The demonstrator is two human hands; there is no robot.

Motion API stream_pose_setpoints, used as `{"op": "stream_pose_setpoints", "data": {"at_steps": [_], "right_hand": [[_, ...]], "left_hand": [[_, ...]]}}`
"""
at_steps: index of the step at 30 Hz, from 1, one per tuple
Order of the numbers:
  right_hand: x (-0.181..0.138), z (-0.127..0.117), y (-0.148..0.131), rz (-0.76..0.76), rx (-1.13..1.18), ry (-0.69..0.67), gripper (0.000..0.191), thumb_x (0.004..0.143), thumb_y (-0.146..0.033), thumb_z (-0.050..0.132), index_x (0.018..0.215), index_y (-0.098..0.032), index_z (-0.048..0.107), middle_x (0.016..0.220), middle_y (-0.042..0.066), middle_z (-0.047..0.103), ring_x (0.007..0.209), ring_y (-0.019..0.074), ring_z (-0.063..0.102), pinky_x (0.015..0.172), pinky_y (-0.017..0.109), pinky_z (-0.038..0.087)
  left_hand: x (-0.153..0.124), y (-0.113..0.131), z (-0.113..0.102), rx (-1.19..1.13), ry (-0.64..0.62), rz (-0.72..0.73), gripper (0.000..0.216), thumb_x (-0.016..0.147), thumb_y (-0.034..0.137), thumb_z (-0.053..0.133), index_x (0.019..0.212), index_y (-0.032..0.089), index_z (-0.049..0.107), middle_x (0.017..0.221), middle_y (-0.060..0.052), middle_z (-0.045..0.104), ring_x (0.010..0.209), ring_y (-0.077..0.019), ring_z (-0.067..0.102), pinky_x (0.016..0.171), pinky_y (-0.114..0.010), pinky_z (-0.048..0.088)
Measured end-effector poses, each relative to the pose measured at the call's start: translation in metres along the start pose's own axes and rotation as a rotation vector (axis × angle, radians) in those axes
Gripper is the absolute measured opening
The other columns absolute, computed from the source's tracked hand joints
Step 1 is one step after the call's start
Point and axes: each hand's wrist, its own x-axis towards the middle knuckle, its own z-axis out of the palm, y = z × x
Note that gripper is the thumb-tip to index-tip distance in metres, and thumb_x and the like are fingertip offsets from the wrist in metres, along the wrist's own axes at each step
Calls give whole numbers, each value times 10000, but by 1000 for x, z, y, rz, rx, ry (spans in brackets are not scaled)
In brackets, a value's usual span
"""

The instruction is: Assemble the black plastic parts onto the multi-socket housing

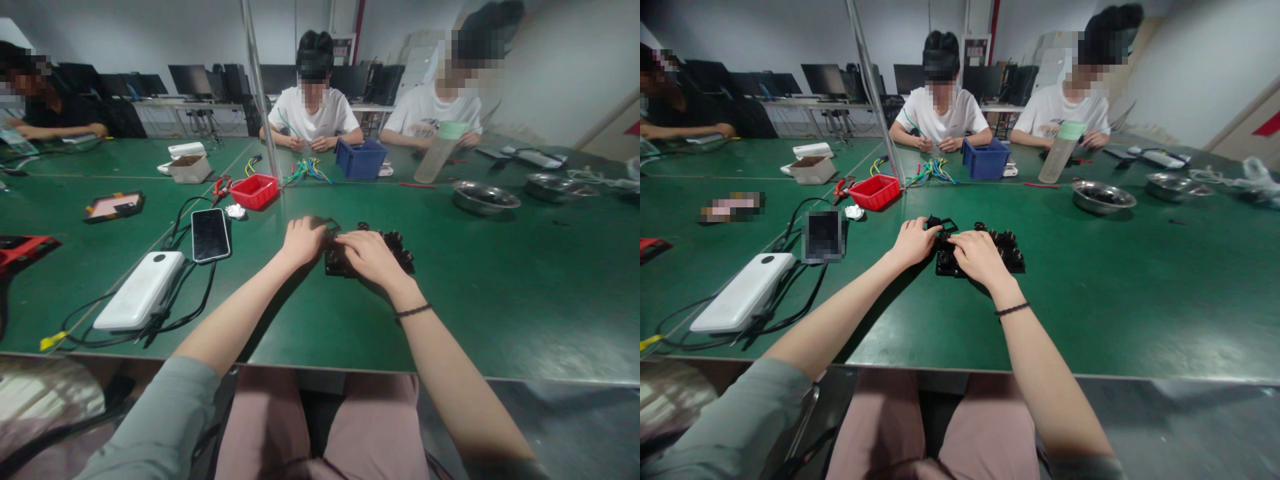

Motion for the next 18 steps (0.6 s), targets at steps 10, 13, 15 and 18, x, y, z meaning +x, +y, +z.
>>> {"op": "stream_pose_setpoints", "data": {"at_steps": [10, 13, 15, 18], "right_hand": [[0, 1, 1, -3, -4, -11, 390, 890, -139, 404, 1156, -172, 688, 1223, 95, 692, 1162, 244, 607, 1026, 436, 413], [0, 2, 2, -2, -8, -6, 390, 891, -139, 404, 1155, -179, 688, 1223, 90, 692, 1162, 238, 605, 1029, 430, 408], [0, 3, 2, 2, -10, -3, 388, 892, -141, 402, 1148, -177, 691, 1219, 91, 694, 1157, 239, 606, 1026, 430, 408], [0, 3, 2, 0, -11, 5, 385, 893, -146, 402, 1141, -187, 694, 1213, 87, 697, 1152, 241, 609, 1019, 438, 412]], "left_hand": [[5, 7, 2, -46, -40, -90, 401, 980, 306, 383, 1331, 365, 567, 1265, -144, 512, 1124, -295, 509, 973, -461, 371], [7, 9, 4, -62, -45, -95, 386, 978, 324, 397, 1315, 388, 574, 1300, -134, 492, 1139, -297, 491, 972, -471, 369], [7, 8, 5, -68, -46, -93, 380, 976, 326, 404, 1306, 392, 581, 1326, -129, 477, 1154, -299, 479, 974, -472, 365], [8, 8, 7, -70, -43, -91, 371, 974, 328, 406, 1287, 375, 601, 1323, -131, 482, 1161, -304, 472, 975, -475, 361]]}}
